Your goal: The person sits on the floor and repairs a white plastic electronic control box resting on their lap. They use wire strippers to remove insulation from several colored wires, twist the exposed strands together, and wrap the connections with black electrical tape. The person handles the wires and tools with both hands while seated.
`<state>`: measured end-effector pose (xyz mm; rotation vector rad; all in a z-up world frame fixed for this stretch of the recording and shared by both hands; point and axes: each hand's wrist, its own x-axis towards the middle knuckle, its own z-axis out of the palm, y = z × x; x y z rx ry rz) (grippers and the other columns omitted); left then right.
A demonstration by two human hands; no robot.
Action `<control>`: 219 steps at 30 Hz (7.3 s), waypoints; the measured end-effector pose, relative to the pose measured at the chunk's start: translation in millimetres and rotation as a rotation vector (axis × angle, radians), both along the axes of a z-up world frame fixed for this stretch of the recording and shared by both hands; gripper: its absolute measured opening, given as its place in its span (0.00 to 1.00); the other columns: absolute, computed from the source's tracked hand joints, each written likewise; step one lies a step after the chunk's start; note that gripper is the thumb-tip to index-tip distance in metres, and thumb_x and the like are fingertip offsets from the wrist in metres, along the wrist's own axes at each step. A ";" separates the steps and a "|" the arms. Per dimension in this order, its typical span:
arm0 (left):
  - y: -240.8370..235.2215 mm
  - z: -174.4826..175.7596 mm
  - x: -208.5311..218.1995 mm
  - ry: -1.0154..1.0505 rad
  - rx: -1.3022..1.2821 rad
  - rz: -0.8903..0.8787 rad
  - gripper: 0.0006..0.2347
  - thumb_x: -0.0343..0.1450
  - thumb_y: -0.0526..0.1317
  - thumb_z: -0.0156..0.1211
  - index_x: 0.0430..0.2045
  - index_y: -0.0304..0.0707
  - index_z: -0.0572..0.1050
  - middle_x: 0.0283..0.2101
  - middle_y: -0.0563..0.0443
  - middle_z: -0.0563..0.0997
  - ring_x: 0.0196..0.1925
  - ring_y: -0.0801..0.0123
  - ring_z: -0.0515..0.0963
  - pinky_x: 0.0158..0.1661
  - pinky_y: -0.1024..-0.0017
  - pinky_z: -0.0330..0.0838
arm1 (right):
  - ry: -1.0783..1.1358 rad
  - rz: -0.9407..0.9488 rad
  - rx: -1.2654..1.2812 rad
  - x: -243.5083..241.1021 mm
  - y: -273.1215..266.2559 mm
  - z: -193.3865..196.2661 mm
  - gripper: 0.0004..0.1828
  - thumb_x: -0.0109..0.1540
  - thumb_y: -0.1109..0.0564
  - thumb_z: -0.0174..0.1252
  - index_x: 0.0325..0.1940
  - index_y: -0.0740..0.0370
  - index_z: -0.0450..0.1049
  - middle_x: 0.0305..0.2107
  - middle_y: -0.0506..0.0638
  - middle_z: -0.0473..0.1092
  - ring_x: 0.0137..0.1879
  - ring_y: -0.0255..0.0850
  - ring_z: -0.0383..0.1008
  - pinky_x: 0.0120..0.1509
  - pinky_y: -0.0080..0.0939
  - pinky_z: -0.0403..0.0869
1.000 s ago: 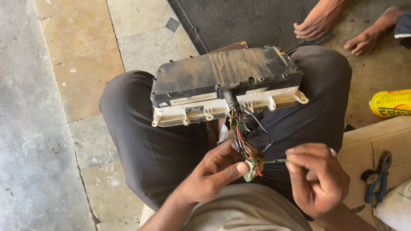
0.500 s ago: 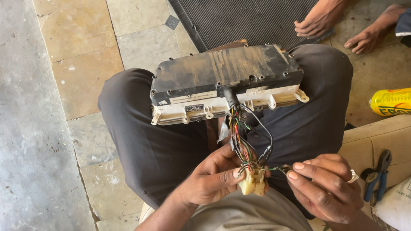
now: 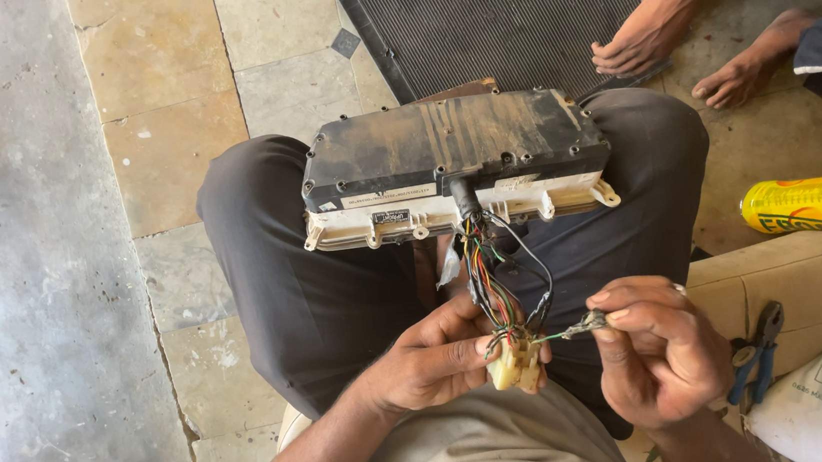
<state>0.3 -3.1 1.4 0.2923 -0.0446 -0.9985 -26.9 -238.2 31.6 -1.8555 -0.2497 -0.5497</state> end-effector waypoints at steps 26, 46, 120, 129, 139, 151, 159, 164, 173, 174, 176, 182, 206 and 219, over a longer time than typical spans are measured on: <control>10.1 6.6 1.3 -0.013 0.002 0.054 0.24 0.81 0.35 0.53 0.74 0.36 0.54 0.62 0.30 0.73 0.64 0.51 0.75 0.65 0.54 0.68 | 0.306 0.254 0.423 14.5 -12.5 24.0 0.22 0.60 0.57 0.69 0.53 0.72 0.73 0.46 0.58 0.74 0.44 0.38 0.77 0.48 0.34 0.78; 6.2 14.6 9.8 -0.171 -0.019 0.088 0.23 0.82 0.38 0.52 0.73 0.36 0.56 0.64 0.34 0.73 0.67 0.59 0.73 0.65 0.59 0.68 | 0.370 0.329 0.263 31.2 15.5 27.9 0.09 0.66 0.60 0.63 0.36 0.70 0.74 0.30 0.52 0.73 0.29 0.31 0.76 0.33 0.28 0.75; -3.1 9.8 -24.9 -0.958 1.001 0.642 0.13 0.71 0.32 0.68 0.27 0.34 0.65 0.39 0.43 0.84 0.31 0.74 0.77 0.33 0.76 0.74 | 0.690 -0.176 -0.390 41.6 -83.9 -265.1 0.13 0.67 0.57 0.63 0.55 0.60 0.73 0.52 0.57 0.72 0.59 0.52 0.73 0.58 0.50 0.74; 9.0 11.9 -19.2 -1.002 1.068 0.646 0.14 0.71 0.30 0.69 0.26 0.35 0.64 0.37 0.42 0.84 0.36 0.68 0.83 0.36 0.73 0.76 | 0.842 -0.094 -0.311 17.6 -61.3 -318.2 0.16 0.65 0.56 0.64 0.56 0.56 0.71 0.54 0.55 0.70 0.61 0.51 0.71 0.60 0.51 0.74; 33.6 -11.7 -29.4 -0.811 0.999 0.594 0.12 0.68 0.28 0.65 0.30 0.32 0.63 0.36 0.41 0.82 0.34 0.73 0.76 0.35 0.73 0.71 | 0.544 -0.404 -0.492 100.7 -83.0 -307.4 0.20 0.63 0.55 0.66 0.58 0.52 0.69 0.56 0.53 0.69 0.64 0.50 0.70 0.61 0.53 0.74; 43.3 -59.5 -96.7 -0.688 1.341 1.007 0.17 0.68 0.37 0.68 0.38 0.35 0.61 0.41 0.35 0.81 0.40 0.61 0.85 0.43 0.68 0.79 | 0.764 -0.724 -0.630 68.5 -137.1 -337.8 0.28 0.58 0.54 0.69 0.60 0.49 0.66 0.59 0.53 0.65 0.66 0.52 0.67 0.60 0.56 0.74; -11.8 -23.4 -69.8 -0.980 1.042 1.135 0.15 0.75 0.30 0.58 0.51 0.31 0.59 0.51 0.30 0.76 0.49 0.52 0.84 0.49 0.59 0.83 | 1.166 -0.776 -0.158 55.7 -177.4 -344.4 0.36 0.52 0.55 0.73 0.57 0.64 0.62 0.52 0.63 0.64 0.57 0.56 0.66 0.55 0.52 0.73; -14.4 27.4 -35.0 -1.484 1.293 0.664 0.13 0.69 0.25 0.64 0.47 0.26 0.73 0.40 0.38 0.83 0.33 0.56 0.80 0.32 0.65 0.75 | 0.880 -0.561 0.004 104.6 -133.8 -359.6 0.23 0.58 0.56 0.71 0.50 0.66 0.67 0.43 0.55 0.67 0.50 0.45 0.67 0.51 0.45 0.71; -47.9 48.8 17.1 -1.416 1.107 0.456 0.16 0.69 0.35 0.75 0.46 0.35 0.73 0.33 0.50 0.82 0.30 0.64 0.82 0.28 0.69 0.74 | 0.451 -0.535 -0.081 36.6 -246.0 -261.3 0.10 0.68 0.59 0.67 0.41 0.70 0.75 0.32 0.42 0.73 0.40 0.29 0.68 0.47 0.32 0.69; -53.7 47.8 21.8 -1.415 1.092 0.429 0.15 0.70 0.36 0.75 0.45 0.35 0.73 0.32 0.51 0.82 0.30 0.65 0.82 0.28 0.69 0.74 | 0.437 -0.571 -0.216 32.1 -255.5 -239.5 0.09 0.68 0.59 0.68 0.45 0.69 0.77 0.35 0.43 0.73 0.40 0.30 0.69 0.48 0.32 0.69; -63.6 48.1 31.5 -1.437 1.011 0.422 0.14 0.72 0.36 0.74 0.44 0.36 0.73 0.37 0.49 0.83 0.33 0.64 0.82 0.31 0.69 0.74 | 0.463 -0.559 0.245 23.7 -266.0 -195.7 0.04 0.72 0.60 0.65 0.49 0.62 0.78 0.34 0.39 0.68 0.38 0.27 0.63 0.46 0.32 0.64; -79.2 57.8 58.3 -1.327 0.882 0.283 0.14 0.72 0.38 0.70 0.49 0.33 0.77 0.41 0.48 0.84 0.39 0.63 0.84 0.38 0.70 0.79 | 0.280 -0.511 1.064 -2.5 -292.4 -108.1 0.19 0.71 0.39 0.55 0.34 0.50 0.65 0.27 0.41 0.58 0.31 0.33 0.54 0.35 0.32 0.55; -58.9 64.0 48.2 -1.122 1.098 0.258 0.06 0.65 0.33 0.67 0.32 0.33 0.78 0.20 0.51 0.78 0.15 0.69 0.74 0.20 0.70 0.66 | 0.566 0.226 0.122 -35.9 -28.2 -8.8 0.33 0.60 0.65 0.63 0.69 0.67 0.66 0.53 0.58 0.71 0.55 0.42 0.75 0.59 0.37 0.73; -40.7 39.7 36.3 -1.203 1.000 0.368 0.05 0.67 0.31 0.64 0.33 0.36 0.75 0.28 0.48 0.77 0.31 0.60 0.79 0.32 0.64 0.73 | 0.636 0.233 0.096 -34.2 -11.7 -1.6 0.31 0.61 0.63 0.63 0.68 0.70 0.66 0.53 0.58 0.71 0.56 0.42 0.75 0.61 0.39 0.73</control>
